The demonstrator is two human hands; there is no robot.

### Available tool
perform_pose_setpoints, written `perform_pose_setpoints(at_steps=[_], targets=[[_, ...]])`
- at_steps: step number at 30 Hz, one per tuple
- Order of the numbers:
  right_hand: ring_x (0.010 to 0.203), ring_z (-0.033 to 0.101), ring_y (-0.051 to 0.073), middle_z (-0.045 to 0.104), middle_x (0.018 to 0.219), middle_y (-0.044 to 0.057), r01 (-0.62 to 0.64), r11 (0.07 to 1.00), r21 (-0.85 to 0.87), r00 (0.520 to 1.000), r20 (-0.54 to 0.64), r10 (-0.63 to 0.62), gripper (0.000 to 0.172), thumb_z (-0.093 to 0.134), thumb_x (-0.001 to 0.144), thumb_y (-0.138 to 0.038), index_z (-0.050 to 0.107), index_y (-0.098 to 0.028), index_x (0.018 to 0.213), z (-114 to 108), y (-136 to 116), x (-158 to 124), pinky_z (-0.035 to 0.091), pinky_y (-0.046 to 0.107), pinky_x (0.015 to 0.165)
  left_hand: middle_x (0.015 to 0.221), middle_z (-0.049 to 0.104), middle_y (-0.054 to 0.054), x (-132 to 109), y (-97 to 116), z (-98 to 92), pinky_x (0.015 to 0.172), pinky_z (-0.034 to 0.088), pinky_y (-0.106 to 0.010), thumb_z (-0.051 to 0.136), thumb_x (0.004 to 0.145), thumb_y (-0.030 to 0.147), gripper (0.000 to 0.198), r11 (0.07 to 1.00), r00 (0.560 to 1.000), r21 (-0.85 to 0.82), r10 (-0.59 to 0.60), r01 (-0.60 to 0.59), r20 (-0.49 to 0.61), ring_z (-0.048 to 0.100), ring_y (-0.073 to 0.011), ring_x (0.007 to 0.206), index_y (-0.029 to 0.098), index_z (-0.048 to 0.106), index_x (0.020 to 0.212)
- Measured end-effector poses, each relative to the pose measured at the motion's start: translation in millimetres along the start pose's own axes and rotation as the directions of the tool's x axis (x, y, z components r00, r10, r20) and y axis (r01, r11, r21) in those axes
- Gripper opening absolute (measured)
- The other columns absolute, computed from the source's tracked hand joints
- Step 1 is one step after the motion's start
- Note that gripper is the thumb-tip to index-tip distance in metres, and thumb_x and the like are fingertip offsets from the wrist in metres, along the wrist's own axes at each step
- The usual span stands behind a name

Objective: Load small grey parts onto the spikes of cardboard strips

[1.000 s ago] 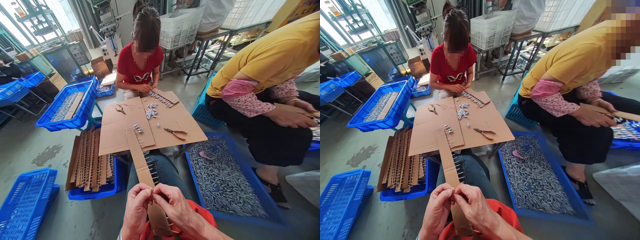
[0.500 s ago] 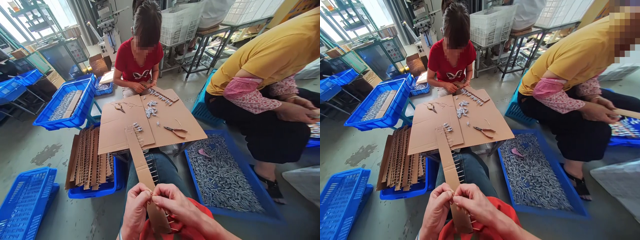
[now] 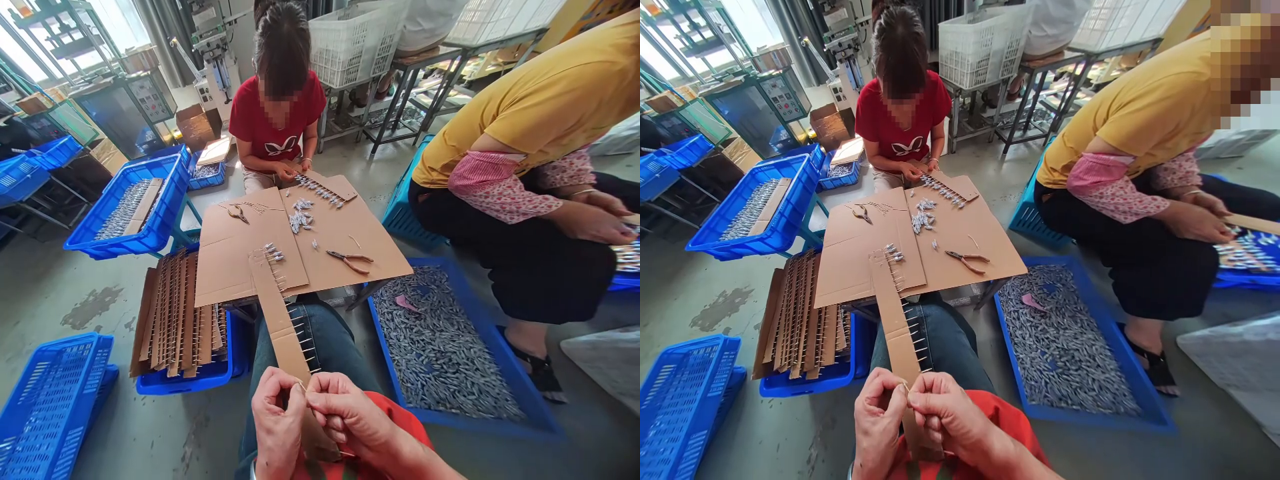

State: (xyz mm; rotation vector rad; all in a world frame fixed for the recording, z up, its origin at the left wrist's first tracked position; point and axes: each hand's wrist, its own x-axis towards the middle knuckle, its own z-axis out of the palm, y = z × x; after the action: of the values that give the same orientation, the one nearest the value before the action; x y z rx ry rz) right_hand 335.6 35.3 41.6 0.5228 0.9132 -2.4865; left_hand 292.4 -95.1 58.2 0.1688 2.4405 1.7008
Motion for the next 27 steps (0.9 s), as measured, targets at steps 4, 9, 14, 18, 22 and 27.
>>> perform_pose_setpoints(at_steps=[4,9,14,18,22,27], targets=[[0.048,0.043,0.007,0.053,0.058,-0.005,0.12,0.895,-0.429,0.962,-0.172,-0.212,0.026,0.071,0.077,-0.037,0.056,-0.017,0.069,8,-3,-8,0.032,0.019,0.044,0.065,0.056,0.0,1,-10,1.4,0.055,0.044,-0.024,0.059,0.079,0.017,0.019,0.983,0.991,0.138,0.126,-0.118,-0.051,0.054,-0.0147,0.06,0.021,0.058,0.06],[0.054,0.047,0.01,0.056,0.061,-0.002,0.171,0.794,-0.583,0.937,-0.154,-0.314,0.029,0.062,0.083,-0.043,0.055,-0.019,0.069,12,-5,-15,0.037,0.021,0.049,0.068,0.058,0.0,18,-19,-19.0,0.063,0.045,-0.026,0.059,0.084,0.02,0.019,0.97,0.961,0.206,0.171,-0.127,-0.215,0.055,-0.0158,0.065,0.021,0.062,0.065],[0.055,0.046,0.011,0.055,0.064,-0.002,0.184,0.759,-0.624,0.923,-0.156,-0.353,0.031,0.06,0.085,-0.045,0.054,-0.019,0.069,14,-10,-14,0.038,0.022,0.051,0.079,0.061,-0.003,13,-5,-22.5,0.065,0.049,-0.026,0.06,0.09,0.034,0.02,0.997,0.982,-0.081,0.014,0.001,0.188,0.058,-0.0166,0.071,0.019,0.069,0.079],[0.059,0.047,0.012,0.056,0.064,-0.001,0.235,0.626,-0.744,0.892,-0.09,-0.442,0.031,0.056,0.089,-0.044,0.057,-0.018,0.07,13,-8,-11,0.039,0.023,0.054,0.078,0.058,-0.002,7,0,-16.5,0.064,0.048,-0.025,0.063,0.088,0.036,0.021,0.987,0.967,-0.146,-0.031,0.07,0.252,0.055,-0.0155,0.07,0.019,0.068,0.078],[0.059,0.048,0.012,0.058,0.064,-0.001,0.282,0.467,-0.838,0.844,-0.014,-0.536,0.034,0.052,0.093,-0.041,0.058,-0.018,0.07,6,-1,-8,0.038,0.024,0.056,0.075,0.057,-0.001,8,-4,-17.2,0.062,0.045,-0.024,0.062,0.089,0.032,0.02,0.997,0.977,-0.071,0.04,-0.026,0.209,0.055,-0.015,0.068,0.019,0.068,0.075],[0.061,0.055,0.013,0.063,0.068,0.001,0.294,0.281,-0.914,0.81,0.082,-0.581,0.027,0.048,0.096,-0.029,0.058,-0.019,0.074,1,6,-5,0.04,0.024,0.059,0.071,0.057,-0.001,7,-10,-15.1,0.061,0.044,-0.024,0.058,0.089,0.025,0.021,0.987,0.973,0.057,0.14,-0.153,0.185,0.054,-0.0147,0.066,0.019,0.063,0.07]])
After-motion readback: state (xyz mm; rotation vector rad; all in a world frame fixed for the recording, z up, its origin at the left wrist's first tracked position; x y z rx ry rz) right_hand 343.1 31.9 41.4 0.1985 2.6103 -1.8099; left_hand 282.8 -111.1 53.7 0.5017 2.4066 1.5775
